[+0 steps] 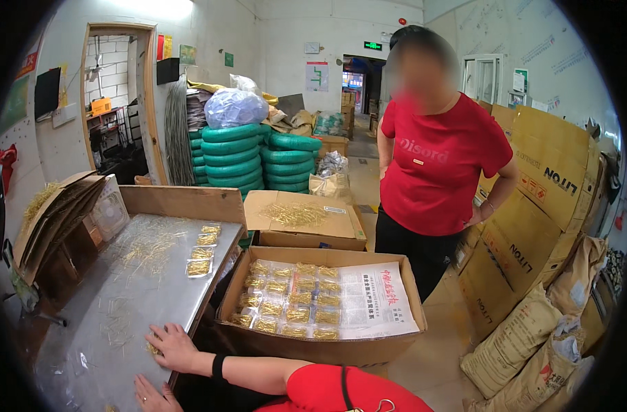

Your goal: Sorting and putting small gold-colored metal parts into individual plastic bags.

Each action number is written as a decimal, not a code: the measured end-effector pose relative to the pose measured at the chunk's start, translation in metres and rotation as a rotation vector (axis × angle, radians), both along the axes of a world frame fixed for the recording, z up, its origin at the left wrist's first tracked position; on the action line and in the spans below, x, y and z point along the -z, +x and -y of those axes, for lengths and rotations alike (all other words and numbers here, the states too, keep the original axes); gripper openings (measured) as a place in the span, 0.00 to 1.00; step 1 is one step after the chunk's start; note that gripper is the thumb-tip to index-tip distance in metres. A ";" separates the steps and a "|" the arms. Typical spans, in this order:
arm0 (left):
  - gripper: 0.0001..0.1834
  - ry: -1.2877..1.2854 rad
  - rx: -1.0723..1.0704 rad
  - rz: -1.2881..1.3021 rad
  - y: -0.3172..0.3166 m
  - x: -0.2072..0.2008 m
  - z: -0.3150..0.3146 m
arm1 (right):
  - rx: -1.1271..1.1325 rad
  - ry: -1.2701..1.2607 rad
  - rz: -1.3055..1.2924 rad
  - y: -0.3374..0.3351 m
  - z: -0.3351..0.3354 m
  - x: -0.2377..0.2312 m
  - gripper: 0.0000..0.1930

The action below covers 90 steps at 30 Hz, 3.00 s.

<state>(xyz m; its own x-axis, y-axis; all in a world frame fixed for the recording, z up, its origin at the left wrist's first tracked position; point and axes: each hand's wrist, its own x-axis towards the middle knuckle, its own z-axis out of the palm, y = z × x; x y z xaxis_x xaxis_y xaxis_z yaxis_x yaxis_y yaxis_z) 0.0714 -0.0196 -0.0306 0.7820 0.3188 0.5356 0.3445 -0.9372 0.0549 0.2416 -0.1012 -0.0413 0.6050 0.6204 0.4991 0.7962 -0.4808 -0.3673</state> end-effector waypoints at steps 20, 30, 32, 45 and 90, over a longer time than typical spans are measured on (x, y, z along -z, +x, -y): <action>0.42 -0.179 0.158 0.015 0.036 0.008 -0.019 | -0.078 0.021 0.069 -0.031 -0.007 0.012 0.38; 0.45 -0.212 0.149 0.079 0.027 0.022 -0.019 | -0.096 0.192 0.010 -0.012 -0.014 -0.001 0.31; 0.46 -0.265 0.139 0.087 0.027 0.015 -0.016 | -0.068 0.215 0.106 -0.016 -0.009 -0.012 0.31; 0.47 -0.481 0.175 -0.028 0.044 -0.007 -0.008 | -0.355 0.122 -0.216 0.013 0.021 -0.026 0.50; 0.47 -0.394 0.209 0.118 0.040 -0.005 -0.002 | -0.159 0.086 0.008 0.007 0.008 -0.045 0.28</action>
